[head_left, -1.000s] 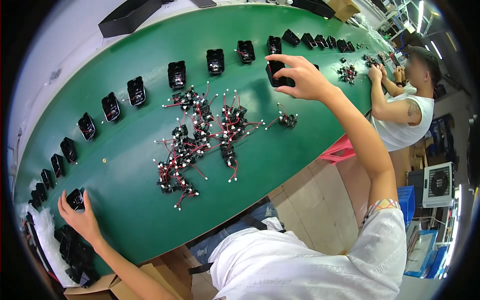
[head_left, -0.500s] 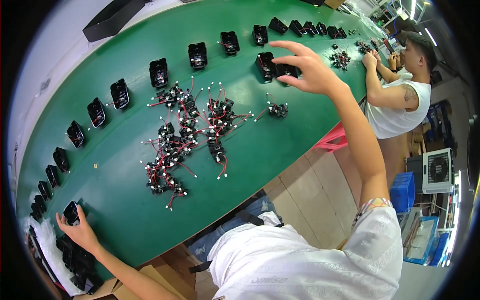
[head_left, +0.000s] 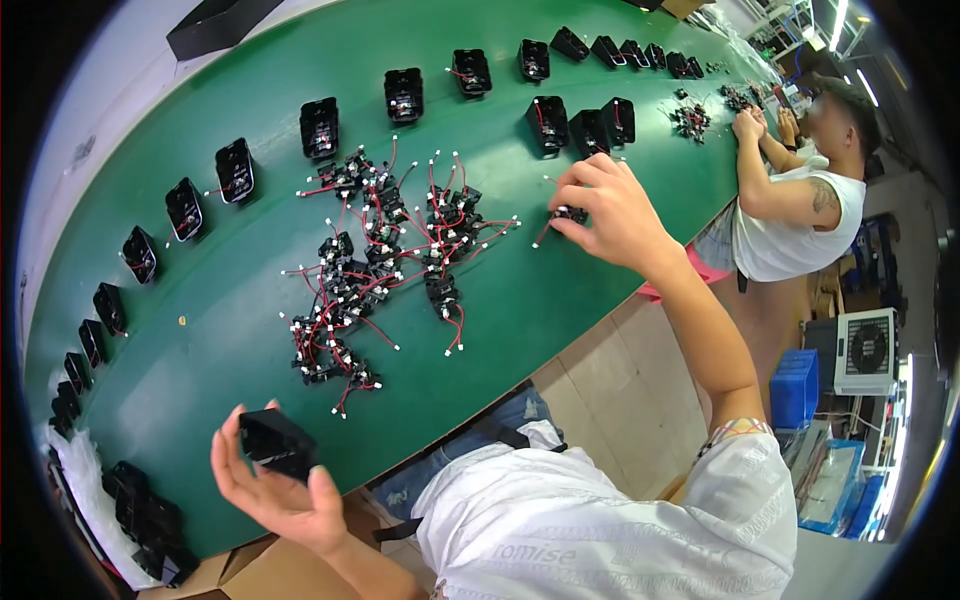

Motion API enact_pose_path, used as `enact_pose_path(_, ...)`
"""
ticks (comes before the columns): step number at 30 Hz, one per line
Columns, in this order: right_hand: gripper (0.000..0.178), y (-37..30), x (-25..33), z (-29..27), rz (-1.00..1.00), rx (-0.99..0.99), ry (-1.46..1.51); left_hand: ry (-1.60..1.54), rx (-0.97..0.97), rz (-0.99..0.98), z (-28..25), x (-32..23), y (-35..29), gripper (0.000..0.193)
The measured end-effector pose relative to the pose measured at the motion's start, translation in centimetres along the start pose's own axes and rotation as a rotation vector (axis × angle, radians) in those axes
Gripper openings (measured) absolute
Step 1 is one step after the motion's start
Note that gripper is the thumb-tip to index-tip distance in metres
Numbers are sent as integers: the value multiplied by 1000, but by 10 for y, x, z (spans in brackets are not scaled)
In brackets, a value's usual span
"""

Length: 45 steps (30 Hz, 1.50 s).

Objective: The person inserts wired electronic components into black plastic housings by hand on a production line.

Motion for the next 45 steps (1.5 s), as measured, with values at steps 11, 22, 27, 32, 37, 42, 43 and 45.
enact_pose_path(11,10,-6,-16,0,456,-313,1061,-537,276,-270,54,2,-24,101)
enact_pose_path(22,15,-4,127,-38,-206,-295,1106,-510,533,-56,82,-15,-7,95)
enact_pose_path(27,14,4,149,-28,-244,-305,1165,-512,531,-62,81,-11,-6,93)
enact_pose_path(32,15,7,158,-27,-330,-219,1128,-491,518,-36,80,-5,-6,96)
enact_pose_path(37,19,11,165,-24,-355,-182,1109,-472,515,-32,77,-2,-5,99)
enact_pose_path(42,20,12,168,-19,-280,-129,1115,-429,489,-9,75,-1,-3,101)
enact_pose_path(43,20,13,168,-21,-308,-160,1071,-451,482,0,74,0,-2,101)
enact_pose_path(45,20,14,168,-22,-318,-195,1035,-473,474,7,72,1,-3,101)
Point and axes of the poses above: each hand's wrist, its own y-axis towards the middle knuckle, its own z-axis out of the palm, x = y × z, the point moved 5 cm from there along y, towards the middle knuckle, and after that the axes turned 3 degrees about -z, right-handed, at the moved point
